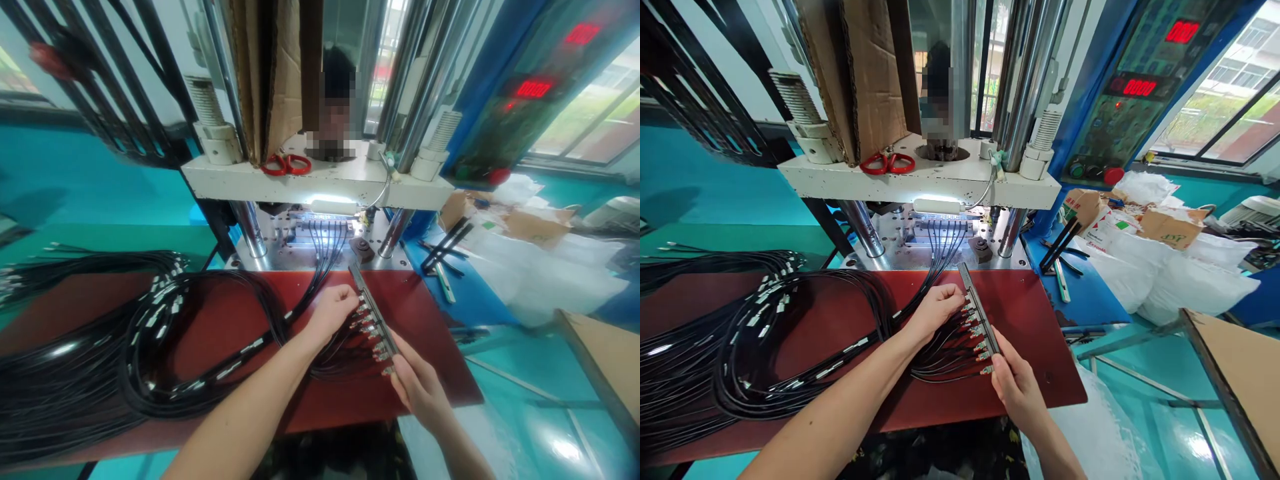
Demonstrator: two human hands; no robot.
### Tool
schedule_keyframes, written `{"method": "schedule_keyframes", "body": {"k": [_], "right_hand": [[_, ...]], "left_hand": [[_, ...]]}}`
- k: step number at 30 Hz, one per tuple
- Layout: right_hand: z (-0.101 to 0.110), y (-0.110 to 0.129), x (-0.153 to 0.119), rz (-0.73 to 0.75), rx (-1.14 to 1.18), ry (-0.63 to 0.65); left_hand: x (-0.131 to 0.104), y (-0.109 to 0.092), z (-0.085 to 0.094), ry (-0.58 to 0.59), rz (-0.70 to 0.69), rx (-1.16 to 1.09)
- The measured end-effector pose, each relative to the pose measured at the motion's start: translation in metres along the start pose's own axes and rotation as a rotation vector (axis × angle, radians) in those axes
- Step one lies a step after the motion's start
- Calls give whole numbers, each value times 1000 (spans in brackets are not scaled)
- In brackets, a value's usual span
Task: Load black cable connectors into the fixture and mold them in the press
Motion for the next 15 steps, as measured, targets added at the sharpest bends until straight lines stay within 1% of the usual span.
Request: {"method": "schedule_keyframes", "body": {"k": [2,3,5,6,7,8,10,11,12,15], "right_hand": [[2,2,-1,-8,40,-56],[4,2,-1,-14,57,-80],[8,1,0,-32,87,-108],[11,-1,1,-41,107,-122],[14,-3,3,-50,129,-129],[16,-5,4,-60,150,-131],[18,-8,6,-77,179,-119],[18,-10,7,-83,187,-111],[17,-10,7,-86,194,-108],[17,-9,5,-75,223,-125]], "left_hand": [[-3,-9,1,-6,-62,153],[-6,-19,2,-34,-121,273],[-21,-47,4,-142,-287,555],[-32,-61,0,-176,-383,687],[-44,-73,-10,-167,-483,800],[-55,-81,-23,-111,-579,895],[-77,-82,-53,57,-723,1046],[-86,-80,-65,113,-772,1107],[-93,-77,-72,128,-806,1161],[-101,-70,-83,76,-861,1265]]}}
Point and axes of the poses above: each hand's wrist, its own x-axis towards the middle knuckle, its own z-axis out of the back of the hand, y = z × x, the point moved 10 cm from there along x, towards the middle knuckle, and after that the axes turned 3 degrees about x, right-handed, at the moved point
